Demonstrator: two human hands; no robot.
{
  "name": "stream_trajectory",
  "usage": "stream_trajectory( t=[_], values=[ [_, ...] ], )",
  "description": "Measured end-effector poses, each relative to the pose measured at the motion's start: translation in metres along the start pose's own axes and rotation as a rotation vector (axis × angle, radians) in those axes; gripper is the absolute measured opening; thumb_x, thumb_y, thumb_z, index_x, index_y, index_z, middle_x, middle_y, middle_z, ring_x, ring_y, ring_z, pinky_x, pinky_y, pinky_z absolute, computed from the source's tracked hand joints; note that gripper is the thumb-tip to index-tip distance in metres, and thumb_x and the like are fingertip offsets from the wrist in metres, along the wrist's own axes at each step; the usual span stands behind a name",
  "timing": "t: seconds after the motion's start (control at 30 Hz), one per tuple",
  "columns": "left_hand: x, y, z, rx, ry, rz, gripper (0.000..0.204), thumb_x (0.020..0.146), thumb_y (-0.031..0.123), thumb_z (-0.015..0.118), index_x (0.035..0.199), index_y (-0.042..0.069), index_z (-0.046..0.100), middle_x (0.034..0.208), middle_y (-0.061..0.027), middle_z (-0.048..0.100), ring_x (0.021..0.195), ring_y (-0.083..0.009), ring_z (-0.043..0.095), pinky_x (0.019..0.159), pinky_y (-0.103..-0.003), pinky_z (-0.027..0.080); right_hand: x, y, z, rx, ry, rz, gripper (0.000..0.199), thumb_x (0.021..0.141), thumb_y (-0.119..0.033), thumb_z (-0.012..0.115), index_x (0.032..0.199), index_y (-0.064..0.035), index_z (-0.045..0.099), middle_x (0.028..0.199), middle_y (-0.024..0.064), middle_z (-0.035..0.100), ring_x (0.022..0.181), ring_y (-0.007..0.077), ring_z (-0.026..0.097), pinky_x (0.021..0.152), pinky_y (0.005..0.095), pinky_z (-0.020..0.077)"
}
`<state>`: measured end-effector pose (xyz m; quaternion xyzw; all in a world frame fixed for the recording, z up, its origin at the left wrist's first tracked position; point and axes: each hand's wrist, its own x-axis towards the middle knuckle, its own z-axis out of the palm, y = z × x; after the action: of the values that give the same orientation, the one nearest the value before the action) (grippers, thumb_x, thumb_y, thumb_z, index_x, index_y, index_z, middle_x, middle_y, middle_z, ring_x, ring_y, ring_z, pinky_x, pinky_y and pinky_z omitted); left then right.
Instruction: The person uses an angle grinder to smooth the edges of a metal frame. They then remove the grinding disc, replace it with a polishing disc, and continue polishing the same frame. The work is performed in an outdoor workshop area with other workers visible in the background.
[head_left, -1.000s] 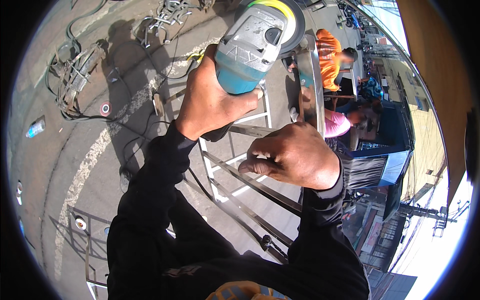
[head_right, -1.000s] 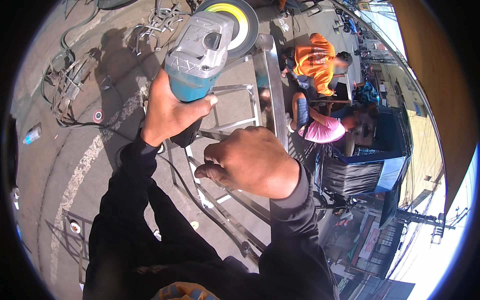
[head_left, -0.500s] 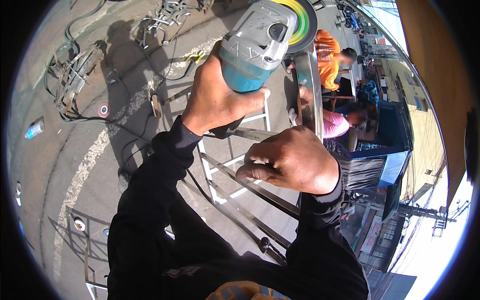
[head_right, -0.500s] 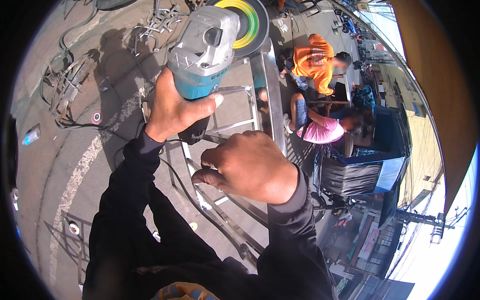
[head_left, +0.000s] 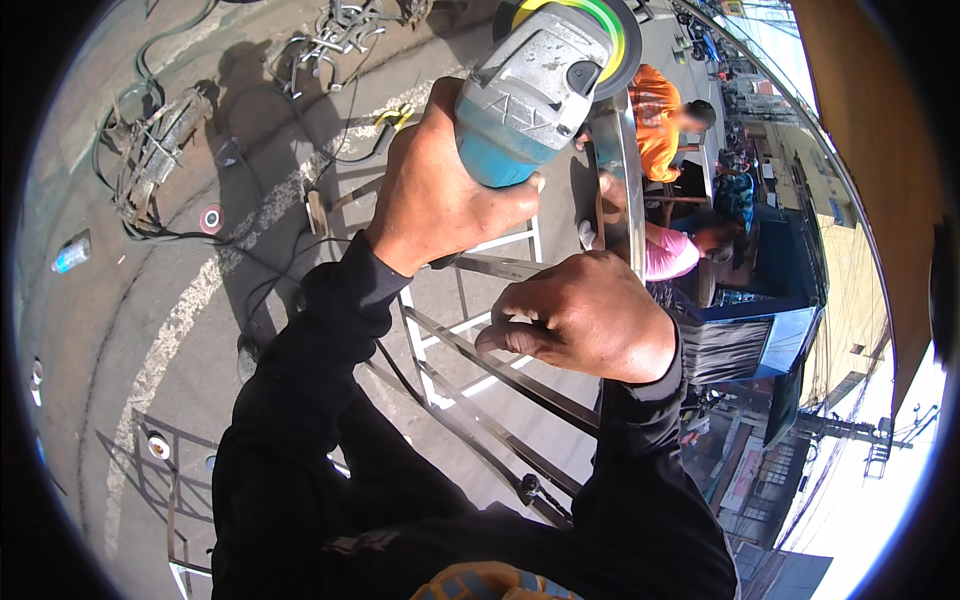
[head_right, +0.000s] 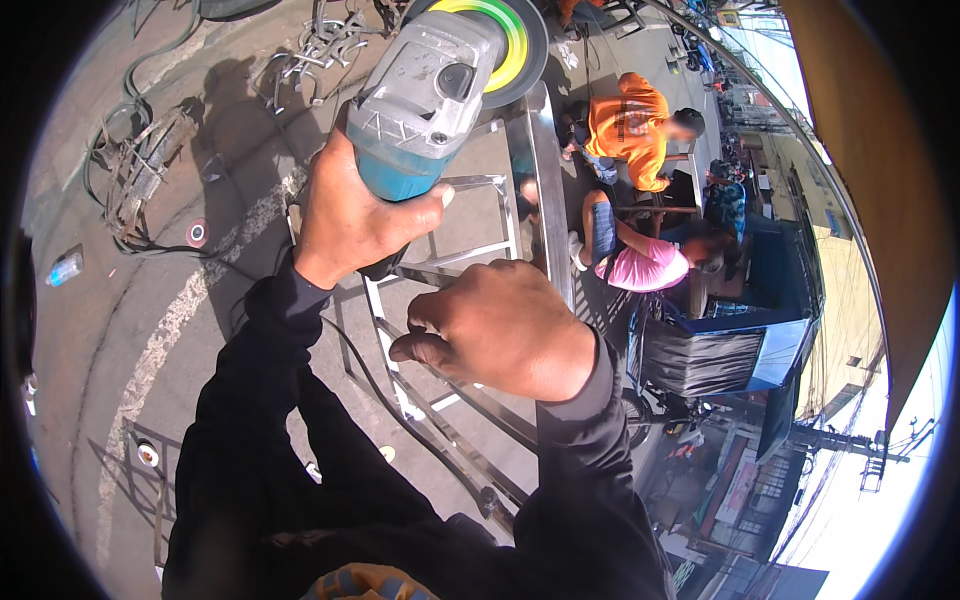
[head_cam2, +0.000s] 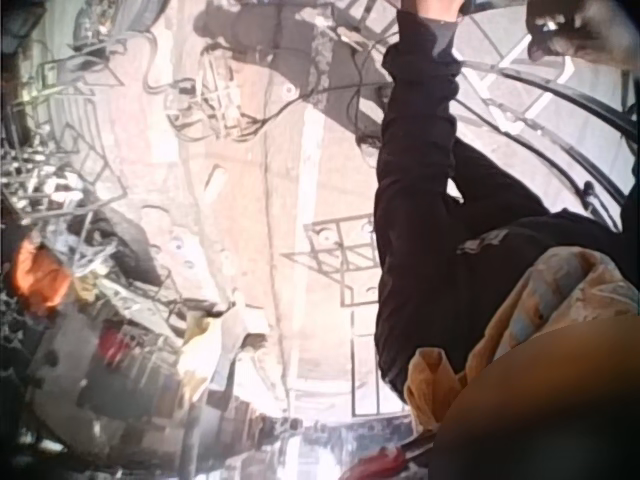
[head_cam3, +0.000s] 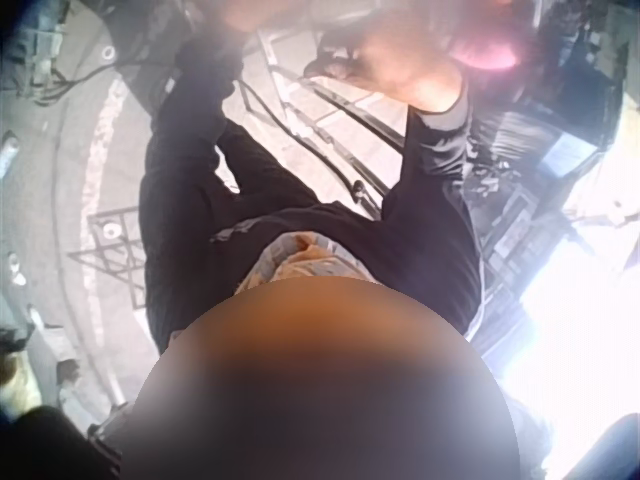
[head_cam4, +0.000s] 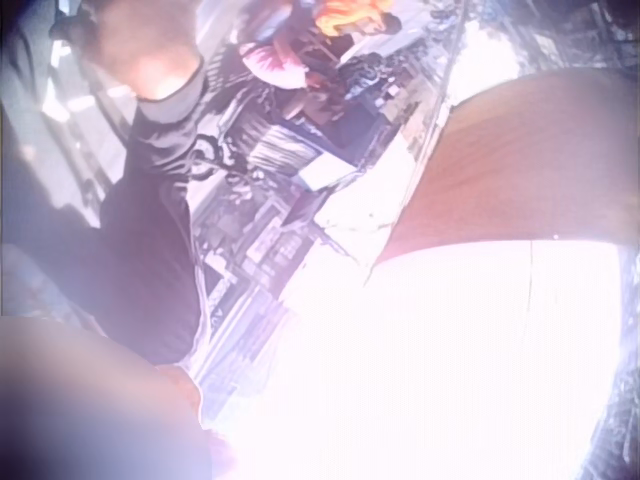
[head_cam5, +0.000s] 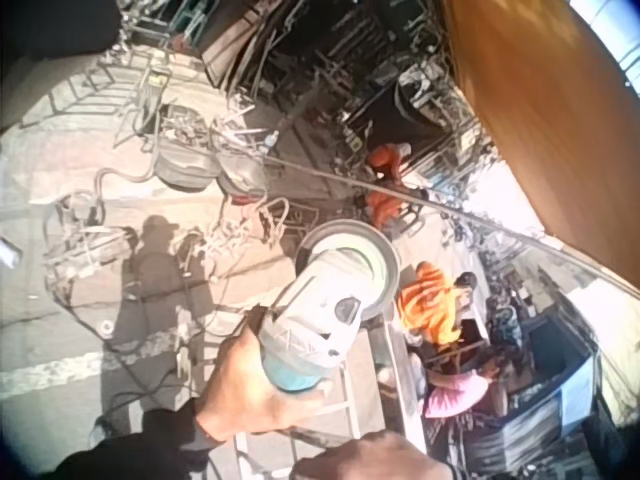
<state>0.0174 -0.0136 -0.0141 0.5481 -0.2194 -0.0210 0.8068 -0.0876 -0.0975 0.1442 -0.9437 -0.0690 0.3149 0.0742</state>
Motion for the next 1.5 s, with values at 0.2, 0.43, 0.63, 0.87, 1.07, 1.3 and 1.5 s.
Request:
stream_trajectory(
  t=[0.2,0.43,0.63,0.87,1.07,1.3,1.5],
  values=[
    [-0.008,-0.006,-0.002,0.115,0.049,0.029,0.069,0.068,0.021,0.088,0.122,0.000,0.052,0.103,-0.0182,0.073,0.093,-0.0310,0.074,0.083,-0.041,0.058,0.000,0.000,-0.001,-0.001,0.002,-0.003,0.030,0.093,-0.043,0.072,0.087,-0.0130,0.074,0.071,0.0093,0.070,0.072,0.0340,0.071,0.066,0.0475,0.0559],
    [-0.011,-0.010,-0.003,0.134,0.041,0.105,0.068,0.067,0.023,0.089,0.119,0.000,0.051,0.100,-0.0200,0.074,0.089,-0.0367,0.075,0.079,-0.043,0.059,0.000,0.000,0.000,-0.031,0.024,-0.020,0.031,0.093,-0.042,0.072,0.085,-0.0117,0.073,0.069,0.0090,0.068,0.071,0.0349,0.071,0.065,0.0471,0.0553],
    [-0.005,-0.006,-0.002,0.083,0.045,0.075,0.067,0.067,0.023,0.089,0.118,0.001,0.051,0.098,-0.0201,0.073,0.089,-0.0384,0.075,0.078,-0.044,0.059,0.000,0.000,-0.001,-0.009,0.017,-0.021,0.031,0.092,-0.041,0.072,0.084,-0.0114,0.073,0.070,0.0099,0.068,0.071,0.0344,0.070,0.065,0.0476,0.0546],
    [-0.007,-0.003,-0.006,0.085,-0.005,-0.025,0.071,0.068,0.017,0.088,0.126,-0.002,0.053,0.110,-0.0168,0.072,0.099,-0.0242,0.072,0.089,-0.038,0.056,0.001,0.000,-0.001,-0.003,0.010,-0.004,0.031,0.092,-0.042,0.073,0.085,-0.0122,0.074,0.071,0.0101,0.069,0.073,0.0345,0.071,0.066,0.0481,0.0551],
    [-0.008,-0.003,-0.006,0.163,0.001,0.005,0.070,0.069,0.018,0.088,0.126,-0.003,0.052,0.109,-0.0172,0.073,0.099,-0.0235,0.072,0.088,-0.037,0.057,0.000,-0.002,-0.002,0.011,0.001,0.010,0.031,0.091,-0.043,0.073,0.085,-0.0126,0.074,0.073,0.0096,0.070,0.075,0.0345,0.071,0.067,0.0481,0.0553],
    [-0.011,0.002,-0.008,0.278,0.025,0.047,0.069,0.066,0.025,0.091,0.117,0.001,0.052,0.096,-0.0224,0.072,0.087,-0.0433,0.073,0.076,-0.047,0.059,0.000,-0.001,-0.002,0.008,0.007,0.001,0.031,0.091,-0.043,0.073,0.086,-0.0128,0.075,0.073,0.0102,0.070,0.075,0.0346,0.071,0.067,0.0482,0.0552],
    [-0.018,0.004,-0.010,0.452,0.053,0.144,0.077,0.065,0.025,0.093,0.124,0.003,0.049,0.100,-0.0232,0.069,0.086,-0.0442,0.071,0.073,-0.050,0.058,0.000,0.000,-0.001,0.004,-0.015,0.012,0.031,0.092,-0.043,0.072,0.087,-0.0126,0.074,0.072,0.0118,0.069,0.076,0.0355,0.071,0.068,0.0495,0.0542]
  ],
)
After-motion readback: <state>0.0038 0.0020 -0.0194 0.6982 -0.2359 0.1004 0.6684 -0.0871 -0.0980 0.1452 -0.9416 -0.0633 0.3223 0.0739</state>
